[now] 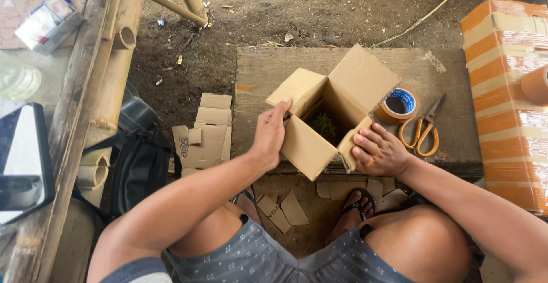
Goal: The person assembles a small cardboard box, folds the flaps, and seals it with orange packing tape. They then place the sealed box into a black plastic bag.
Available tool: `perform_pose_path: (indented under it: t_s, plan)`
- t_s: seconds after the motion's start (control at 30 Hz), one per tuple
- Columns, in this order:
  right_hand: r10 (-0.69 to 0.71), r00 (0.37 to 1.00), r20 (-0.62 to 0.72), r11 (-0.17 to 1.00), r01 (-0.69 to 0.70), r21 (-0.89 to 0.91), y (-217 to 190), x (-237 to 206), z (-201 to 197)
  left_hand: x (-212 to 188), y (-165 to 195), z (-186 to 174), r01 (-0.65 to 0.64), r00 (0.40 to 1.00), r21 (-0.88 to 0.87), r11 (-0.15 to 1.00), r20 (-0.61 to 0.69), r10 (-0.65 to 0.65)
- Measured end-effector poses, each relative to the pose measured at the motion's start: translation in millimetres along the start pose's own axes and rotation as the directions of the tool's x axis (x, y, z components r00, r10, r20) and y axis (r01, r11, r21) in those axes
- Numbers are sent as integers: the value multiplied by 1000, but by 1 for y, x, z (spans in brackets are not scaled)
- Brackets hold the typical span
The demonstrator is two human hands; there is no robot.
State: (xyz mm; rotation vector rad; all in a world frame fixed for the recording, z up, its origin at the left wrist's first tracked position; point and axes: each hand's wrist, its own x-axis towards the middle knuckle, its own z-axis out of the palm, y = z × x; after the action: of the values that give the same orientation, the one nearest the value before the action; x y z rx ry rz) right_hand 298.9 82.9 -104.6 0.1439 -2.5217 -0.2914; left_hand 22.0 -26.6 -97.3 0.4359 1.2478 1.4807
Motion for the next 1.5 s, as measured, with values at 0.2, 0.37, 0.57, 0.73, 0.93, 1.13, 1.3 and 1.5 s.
perform_pose_path:
  t_s: [0.2, 0.37, 0.57, 0.73, 0.93, 1.13, 1.3, 1.5]
  plan:
    - [20, 994, 107, 1000, -19, -11, 4, -1, -12, 2, 33, -12, -104, 992, 221, 970, 89, 86]
    - [-60, 997, 57, 993, 65, -101, 31, 12, -42, -9, 46, -6, -275, 956, 427, 861, 212, 200]
    - [357, 929, -94, 921, -334, 198, 32, -16, -46, -32, 47, 2, -826, 526, 545, 143, 657, 540]
    - [618, 669, 413, 445, -730, 519, 7, -22, -42, -32, 60, 0, -858, 510, 462, 222, 726, 461]
    - [613, 685, 393, 157, -593, 789, -14, 7, -57, -10, 56, -5, -958, 201, 273, -92, 861, 466]
    - [396, 257, 882, -382, -827, 413, -42, -15, -10, 12, 35, -4, -969, 157, 224, -105, 885, 439]
    - [596, 611, 521, 278, -765, 581, -26, -45, 18, 16, 31, 2, -958, 138, 226, -178, 904, 405]
    - [387, 483, 785, 413, -852, 321, -19, -46, 23, 17, 43, -8, -942, 190, 267, -202, 923, 335]
